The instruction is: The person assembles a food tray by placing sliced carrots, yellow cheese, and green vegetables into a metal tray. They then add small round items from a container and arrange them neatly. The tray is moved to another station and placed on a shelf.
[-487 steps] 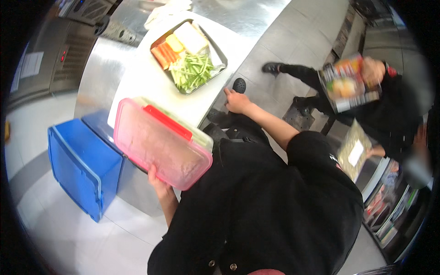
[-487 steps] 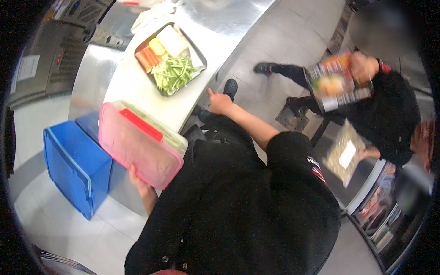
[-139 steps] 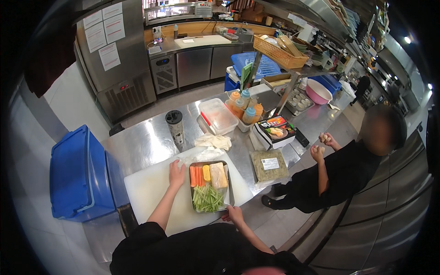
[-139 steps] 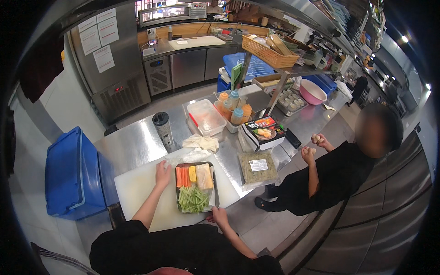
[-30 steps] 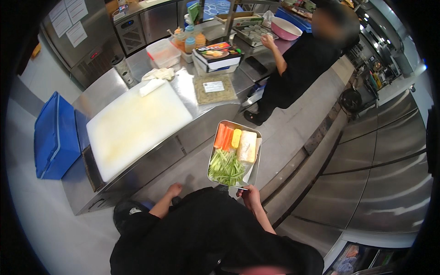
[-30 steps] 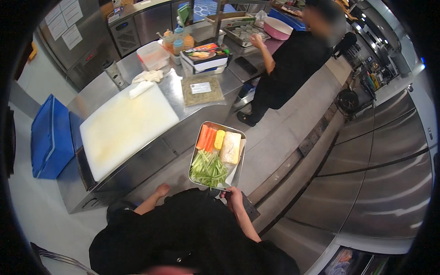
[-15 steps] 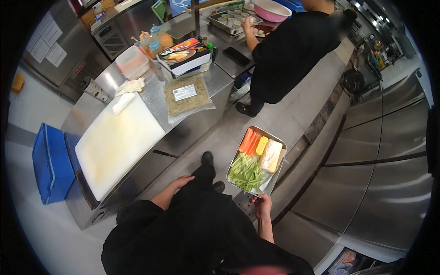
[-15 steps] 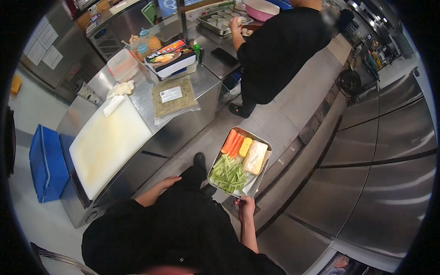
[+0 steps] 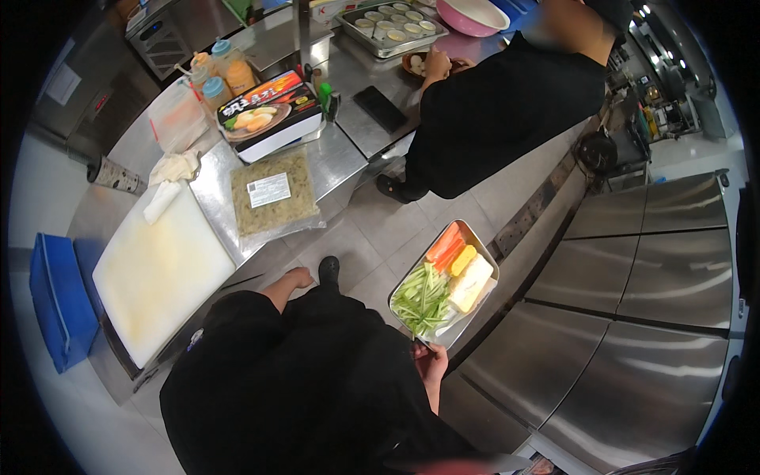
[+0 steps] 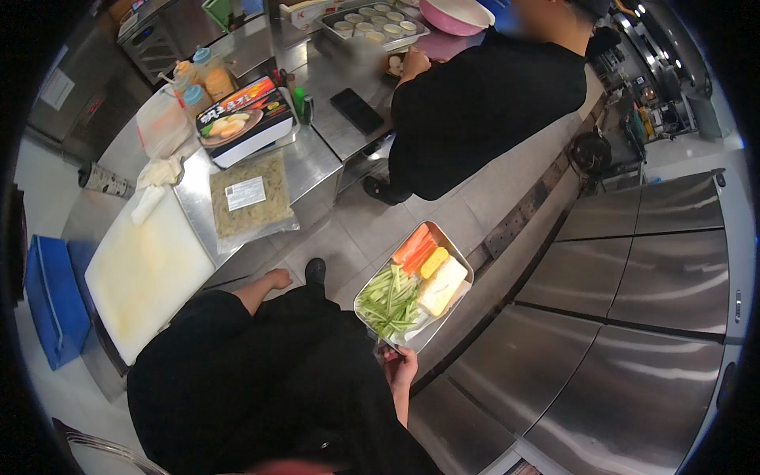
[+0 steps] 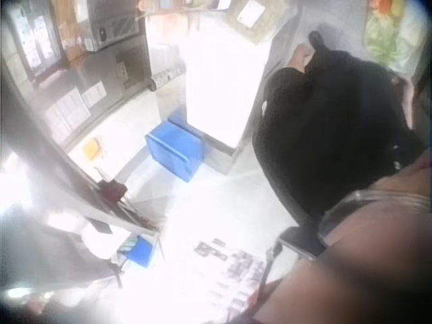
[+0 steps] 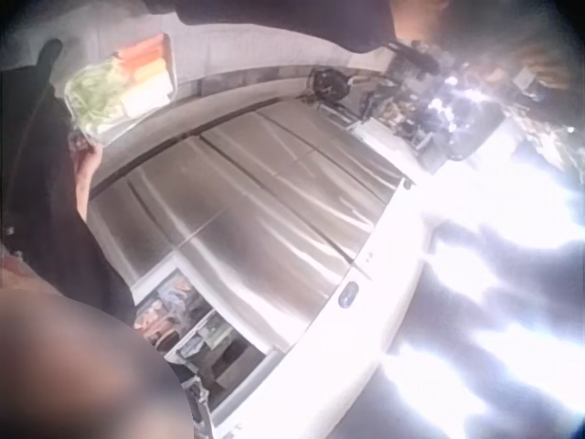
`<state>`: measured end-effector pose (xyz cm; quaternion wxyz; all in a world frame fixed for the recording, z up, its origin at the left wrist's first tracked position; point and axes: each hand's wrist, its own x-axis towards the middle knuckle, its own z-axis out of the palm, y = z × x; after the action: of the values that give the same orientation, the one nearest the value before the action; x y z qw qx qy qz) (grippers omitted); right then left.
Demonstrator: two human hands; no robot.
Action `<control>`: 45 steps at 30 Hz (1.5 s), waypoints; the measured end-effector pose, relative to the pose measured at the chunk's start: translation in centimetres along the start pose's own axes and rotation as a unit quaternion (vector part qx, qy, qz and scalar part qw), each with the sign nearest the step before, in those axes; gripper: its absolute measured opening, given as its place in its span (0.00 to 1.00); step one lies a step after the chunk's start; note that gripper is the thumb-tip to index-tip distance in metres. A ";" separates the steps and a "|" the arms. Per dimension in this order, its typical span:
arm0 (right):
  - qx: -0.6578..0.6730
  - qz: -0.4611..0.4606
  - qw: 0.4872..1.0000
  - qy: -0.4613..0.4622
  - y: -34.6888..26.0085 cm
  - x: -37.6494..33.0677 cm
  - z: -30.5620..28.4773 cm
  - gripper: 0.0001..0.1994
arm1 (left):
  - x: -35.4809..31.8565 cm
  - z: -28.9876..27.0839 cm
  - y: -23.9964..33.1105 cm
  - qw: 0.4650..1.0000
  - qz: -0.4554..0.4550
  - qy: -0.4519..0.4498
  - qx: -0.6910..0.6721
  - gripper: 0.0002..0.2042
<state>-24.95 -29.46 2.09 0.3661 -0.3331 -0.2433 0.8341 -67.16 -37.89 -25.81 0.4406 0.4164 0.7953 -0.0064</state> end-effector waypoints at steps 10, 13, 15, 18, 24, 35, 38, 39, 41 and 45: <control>0.074 -0.102 0.985 0.116 -3.2 9.2 -3.2 0.08 | 10.9 -7.9 9.8 0.995 0.040 -0.015 0.085 0.24; 0.109 -0.142 0.968 0.178 -6.5 10.5 -7.2 0.07 | 13.7 -6.5 14.4 0.986 0.048 -0.061 0.145 0.24; 0.109 -0.149 0.971 0.153 -8.8 12.8 -9.5 0.07 | 15.2 -6.8 16.2 0.982 0.046 -0.059 0.175 0.25; 0.086 -0.158 0.972 0.153 -14.5 16.0 -13.1 0.08 | 17.9 -6.5 21.3 0.986 0.024 -0.084 0.143 0.28; 0.042 -0.185 0.970 0.149 -28.6 19.3 -18.5 0.06 | 21.0 -4.5 35.0 0.995 0.038 0.004 -0.088 0.34; 0.008 -0.149 0.984 0.101 -40.1 28.5 -18.0 0.06 | 22.2 -7.0 44.6 0.916 -0.006 -0.037 -0.400 0.19; 0.006 -0.138 0.981 0.138 -42.3 31.9 -17.7 0.06 | 25.5 -4.5 42.7 0.948 0.022 -0.005 -0.319 0.15; 0.003 -0.117 0.984 0.137 -43.2 32.7 -17.5 0.06 | 26.3 -3.0 42.3 0.893 -0.055 -0.027 -0.446 0.16; -0.008 -0.097 0.985 0.145 -45.8 35.3 -17.6 0.08 | 27.9 -1.9 41.9 0.849 -0.114 -0.068 -0.511 0.18; -0.105 -0.082 0.974 0.186 -51.1 38.5 -18.0 0.08 | 31.4 -4.8 46.3 0.904 -0.083 -0.065 -0.415 0.19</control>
<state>-8.44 34.54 8.94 0.4354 -0.4976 -0.2835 0.6946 -47.89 14.76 -28.59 0.6218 0.1273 0.7275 0.2606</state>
